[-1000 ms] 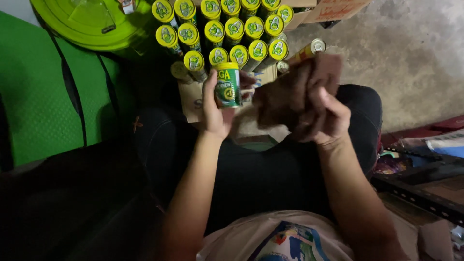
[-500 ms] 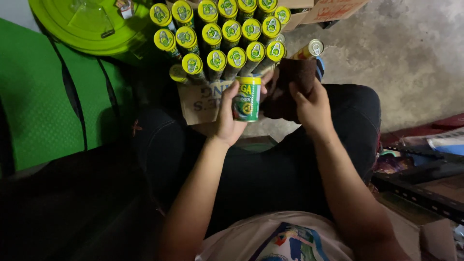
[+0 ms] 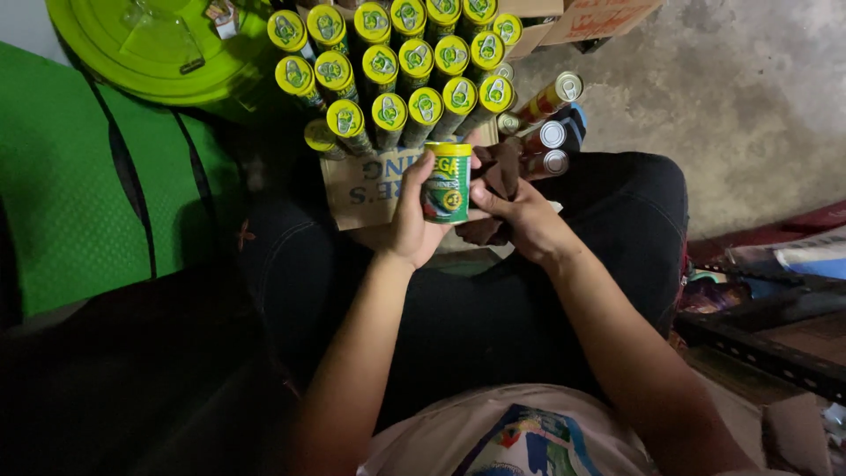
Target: Wiping dust off canned sardines with a cloth and organizing them onto a storage shelf.
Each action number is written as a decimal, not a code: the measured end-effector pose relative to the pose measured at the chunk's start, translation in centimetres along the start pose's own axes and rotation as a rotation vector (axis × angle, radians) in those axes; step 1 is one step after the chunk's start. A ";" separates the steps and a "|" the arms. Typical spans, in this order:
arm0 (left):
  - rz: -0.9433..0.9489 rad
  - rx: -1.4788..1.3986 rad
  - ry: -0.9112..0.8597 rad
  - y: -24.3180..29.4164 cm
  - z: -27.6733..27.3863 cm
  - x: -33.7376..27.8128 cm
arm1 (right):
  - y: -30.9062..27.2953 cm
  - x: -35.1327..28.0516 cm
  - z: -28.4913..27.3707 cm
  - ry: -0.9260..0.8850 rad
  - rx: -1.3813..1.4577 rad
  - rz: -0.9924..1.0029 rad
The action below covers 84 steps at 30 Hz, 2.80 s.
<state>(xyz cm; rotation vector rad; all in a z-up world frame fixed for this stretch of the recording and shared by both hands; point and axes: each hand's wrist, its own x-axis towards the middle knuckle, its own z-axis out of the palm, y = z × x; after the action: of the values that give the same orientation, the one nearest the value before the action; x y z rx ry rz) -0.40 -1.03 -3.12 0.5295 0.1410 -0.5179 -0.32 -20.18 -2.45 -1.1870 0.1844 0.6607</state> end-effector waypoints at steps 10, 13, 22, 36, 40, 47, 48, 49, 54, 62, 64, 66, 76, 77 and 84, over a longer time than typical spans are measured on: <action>0.089 -0.044 -0.168 1.4 -0.1 -0.3 | -0.5 0.5 -2.0 0.194 0.536 0.145; 0.158 -0.066 -0.073 0.7 -1.2 0.2 | 0.0 0.6 -2.0 0.118 0.614 -0.044; 0.189 0.079 0.088 0.5 -1.8 1.4 | -0.7 0.8 -0.4 0.205 0.379 0.004; 0.460 0.720 0.260 -1.2 -2.2 1.7 | 0.5 1.4 -1.5 0.232 0.398 -0.146; 0.296 0.651 0.330 -3.2 -4.5 1.9 | -0.8 0.3 -0.8 0.177 0.595 0.000; 0.343 0.610 0.136 0.0 2.4 1.2 | -3.1 -0.2 0.1 0.268 0.110 -0.100; 0.369 0.598 0.090 0.9 4.1 1.2 | -3.6 0.1 -0.1 0.234 0.084 -0.173; 0.384 0.605 0.077 1.5 4.9 1.9 | -5.9 -0.2 0.9 0.227 0.080 -0.193; 0.619 0.748 0.018 6.9 10.5 5.4 | -14.1 0.8 2.0 0.391 -0.244 -0.521; 1.371 1.385 0.060 22.2 25.1 15.1 | -34.5 7.8 5.5 0.460 -0.507 -1.197; 1.446 1.522 0.146 25.4 26.7 17.8 | -38.2 11.5 5.3 0.438 -0.467 -1.220; 1.258 1.461 0.362 27.4 27.0 20.6 | -40.6 15.8 4.9 0.459 -0.310 -1.019; 1.610 1.407 0.230 22.8 21.3 15.5 | -29.8 9.3 5.7 0.632 -0.516 -1.107; 1.548 1.437 0.257 21.6 19.5 13.5 | -27.2 8.4 5.3 0.514 -0.433 -1.102; 1.149 1.531 0.648 11.9 0.8 2.9 | -6.7 4.2 2.2 0.589 -0.274 -0.621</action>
<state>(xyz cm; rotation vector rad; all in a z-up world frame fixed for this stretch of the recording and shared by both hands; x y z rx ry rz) 8.10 6.06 2.09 2.0841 0.0053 0.8467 6.39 -18.05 1.72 -1.5837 0.2061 -0.2286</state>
